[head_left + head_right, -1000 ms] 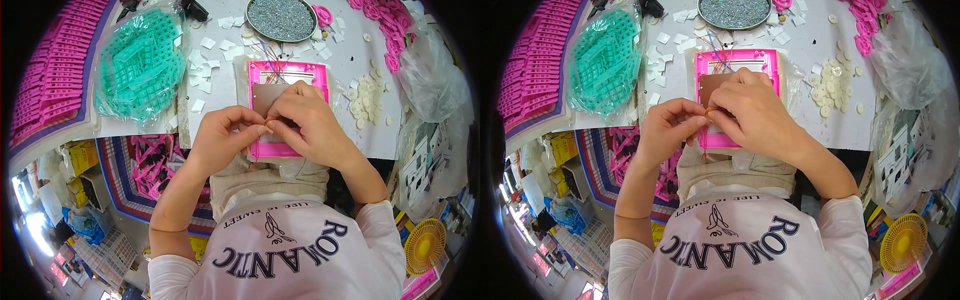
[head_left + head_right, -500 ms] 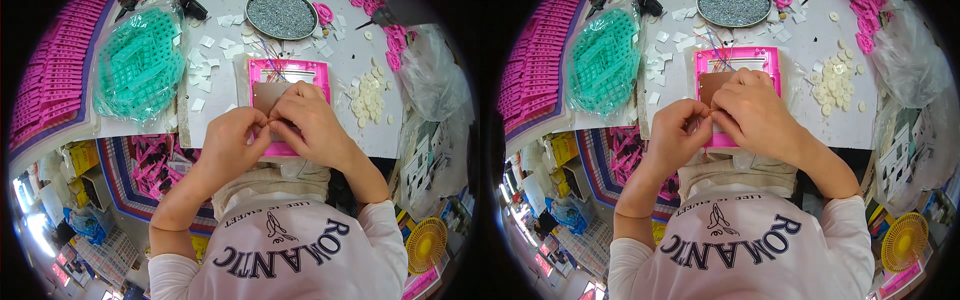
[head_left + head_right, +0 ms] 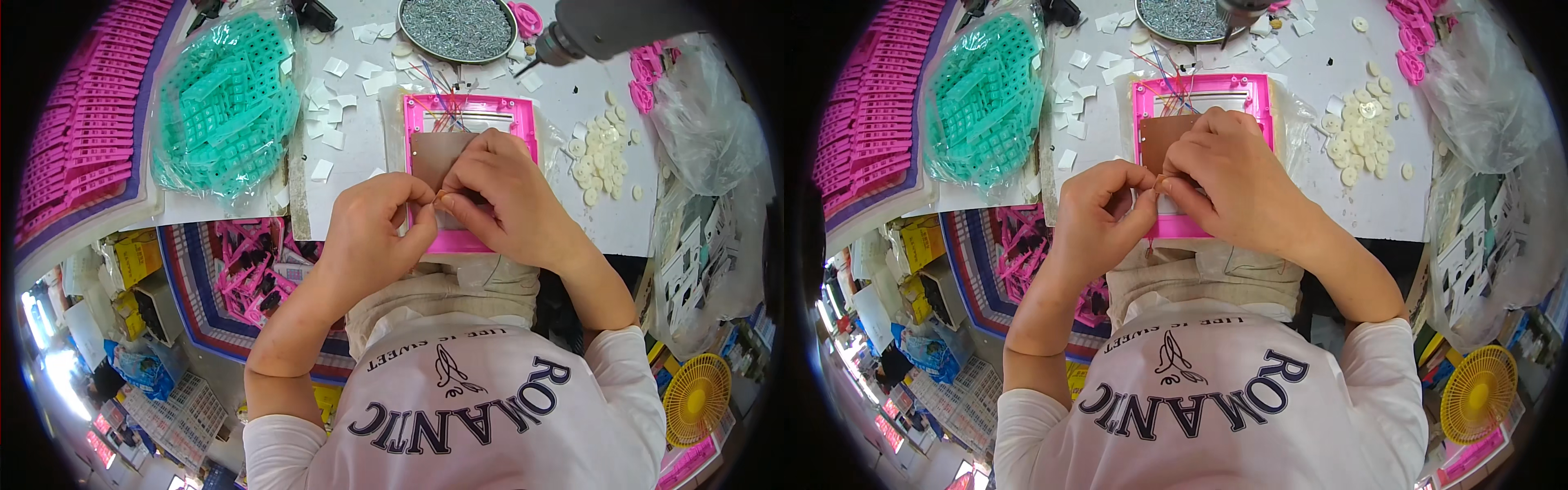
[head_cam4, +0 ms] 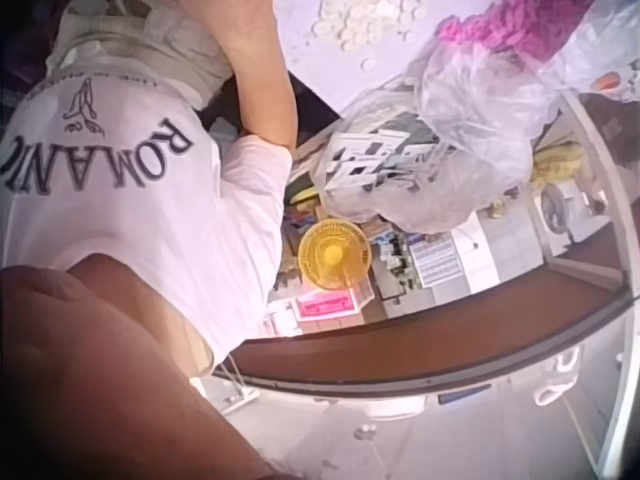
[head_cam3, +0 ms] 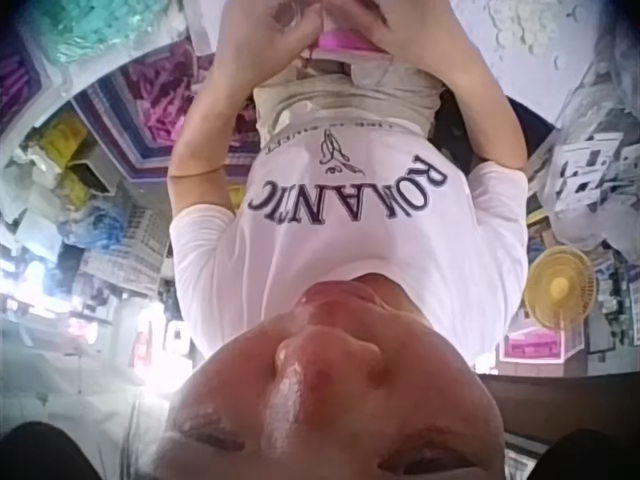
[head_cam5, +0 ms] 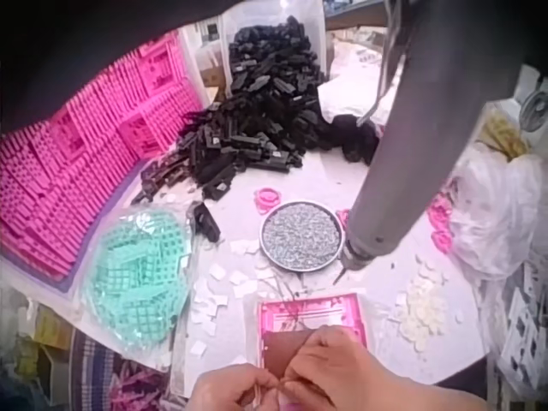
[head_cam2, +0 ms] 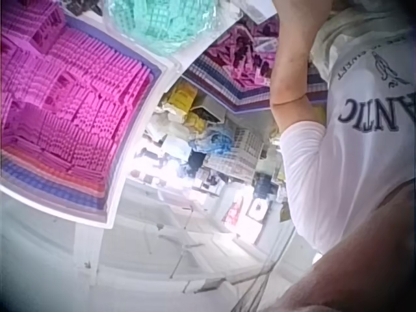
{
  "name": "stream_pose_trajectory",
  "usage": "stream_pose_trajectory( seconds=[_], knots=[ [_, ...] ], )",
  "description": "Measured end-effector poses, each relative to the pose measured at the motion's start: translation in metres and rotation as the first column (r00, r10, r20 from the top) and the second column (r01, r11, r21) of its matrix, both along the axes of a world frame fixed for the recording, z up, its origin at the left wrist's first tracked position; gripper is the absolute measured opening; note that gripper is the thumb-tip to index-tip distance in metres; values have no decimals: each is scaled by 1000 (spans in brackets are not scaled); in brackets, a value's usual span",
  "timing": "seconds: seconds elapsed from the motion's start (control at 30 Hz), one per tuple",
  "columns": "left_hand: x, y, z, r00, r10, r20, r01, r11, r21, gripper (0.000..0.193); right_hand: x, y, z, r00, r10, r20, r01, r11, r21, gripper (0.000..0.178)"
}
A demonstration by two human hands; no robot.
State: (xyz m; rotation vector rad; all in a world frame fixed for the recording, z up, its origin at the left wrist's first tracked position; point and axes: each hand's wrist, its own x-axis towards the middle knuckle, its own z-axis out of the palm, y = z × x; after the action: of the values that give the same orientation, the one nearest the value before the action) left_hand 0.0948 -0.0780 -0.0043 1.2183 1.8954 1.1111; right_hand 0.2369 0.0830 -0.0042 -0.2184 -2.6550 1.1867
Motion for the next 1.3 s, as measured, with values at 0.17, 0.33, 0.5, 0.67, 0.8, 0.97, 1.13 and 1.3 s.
stream_pose_trajectory(
  seconds=[0.17, 0.33, 0.5, 0.67, 0.8, 0.97, 1.13, 1.3],
  knots=[
    [-2, -3, 0, 985, 38, 169, -21, 995, -102, 6, -1, 0, -1, 997, -41, -66, 46, 995, 87, 13],
    [12, -1, -12, 843, 133, 521, -167, 986, 19, 6, 12, -20, 10, 973, -163, -161, 177, 981, 76, 24],
    [18, 2, -11, 942, 60, 330, -90, 993, 78, 6, 22, -17, 4, 972, -204, -117, 192, 975, -109, 22],
    [18, 6, -1, 980, 17, 201, -31, 997, 65, 8, 29, -18, 0, 953, -267, -144, 250, 960, -126, 21],
    [-1, 17, 4, 900, 41, 434, 85, 960, -267, 14, 25, -29, -8, 914, -186, -360, 254, 955, 151, 23],
    [-35, 40, 17, 654, 16, 756, 342, 886, -314, 21, 24, -30, -15, 913, -61, -404, 173, 953, 247, 25],
    [-46, 42, 12, 738, -263, 621, 485, 847, -217, 17, 22, -29, -5, 919, -80, -386, 205, 933, 297, 25],
    [-30, 27, 8, 906, -414, -93, 415, 910, -8, 21, 19, -34, -15, 964, -2, -266, 103, 926, 363, 18]
  ],
)
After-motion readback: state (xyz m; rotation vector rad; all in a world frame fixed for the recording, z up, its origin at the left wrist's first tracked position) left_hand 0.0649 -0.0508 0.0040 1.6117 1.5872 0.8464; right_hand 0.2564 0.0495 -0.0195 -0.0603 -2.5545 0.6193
